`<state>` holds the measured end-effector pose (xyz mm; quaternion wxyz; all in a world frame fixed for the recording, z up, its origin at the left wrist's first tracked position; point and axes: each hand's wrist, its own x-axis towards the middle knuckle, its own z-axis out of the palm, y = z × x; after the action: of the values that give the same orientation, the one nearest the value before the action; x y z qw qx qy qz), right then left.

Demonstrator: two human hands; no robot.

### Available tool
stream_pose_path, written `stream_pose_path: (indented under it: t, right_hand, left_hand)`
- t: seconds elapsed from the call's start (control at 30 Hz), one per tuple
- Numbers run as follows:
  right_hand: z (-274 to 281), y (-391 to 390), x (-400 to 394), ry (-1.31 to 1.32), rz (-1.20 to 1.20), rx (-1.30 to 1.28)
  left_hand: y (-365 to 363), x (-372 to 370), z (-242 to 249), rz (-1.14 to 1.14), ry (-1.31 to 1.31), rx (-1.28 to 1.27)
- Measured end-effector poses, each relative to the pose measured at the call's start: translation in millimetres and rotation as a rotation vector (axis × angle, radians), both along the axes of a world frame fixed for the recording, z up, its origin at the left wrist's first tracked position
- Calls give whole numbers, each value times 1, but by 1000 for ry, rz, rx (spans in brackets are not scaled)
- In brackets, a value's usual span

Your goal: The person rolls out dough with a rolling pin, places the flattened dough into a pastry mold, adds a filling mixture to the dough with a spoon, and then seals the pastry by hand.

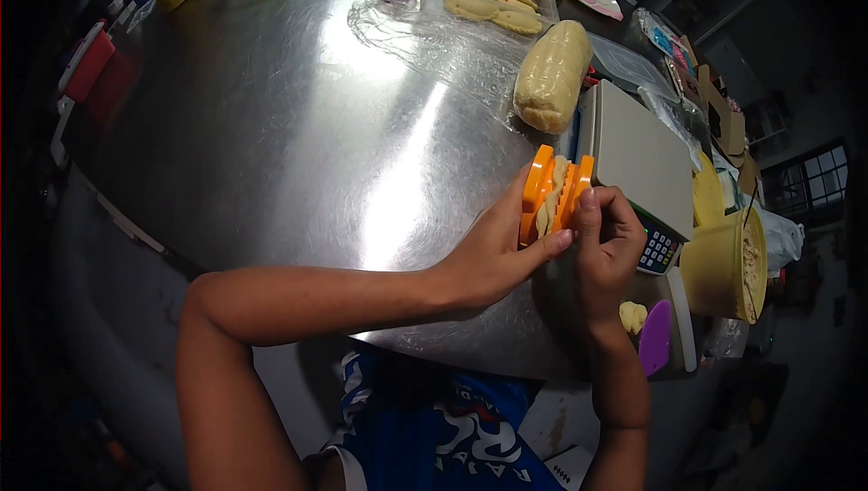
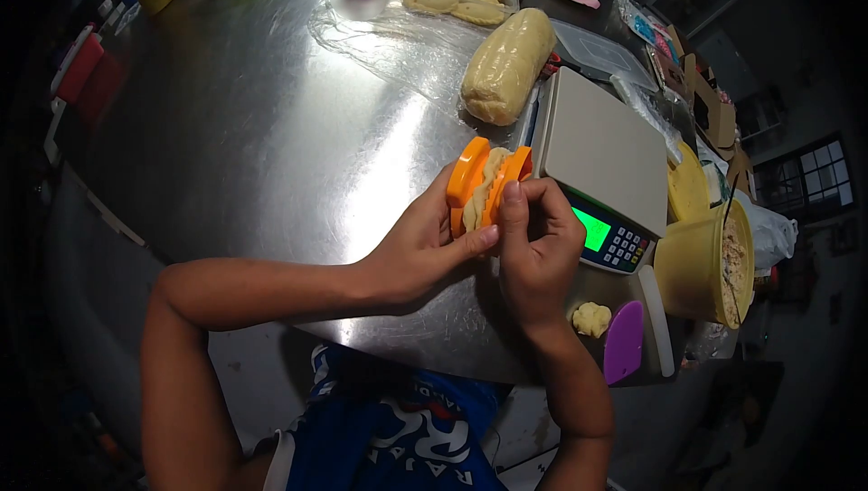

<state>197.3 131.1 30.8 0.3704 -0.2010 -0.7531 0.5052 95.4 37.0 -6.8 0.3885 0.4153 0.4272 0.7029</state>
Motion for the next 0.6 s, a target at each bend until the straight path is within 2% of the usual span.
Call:
stream_pose_path:
  t: [0.13,0.33,0.5,0.6]
  right_hand:
    - [0,2,2,22,-10,-17]
    - [-2,7,3,14,-18,-15]
    - [-3,3,2,18,-10,-43]
    - [-4,2,1,40,-12,-38]
  left_hand:
    - [-2,-3,-1,-31,88,-83]
    - [-2,-6,0,-73,60,-73]
    - [-2,-2,6,-17,-37,-18]
    - [-2,-5,1,-16,-49,-74]
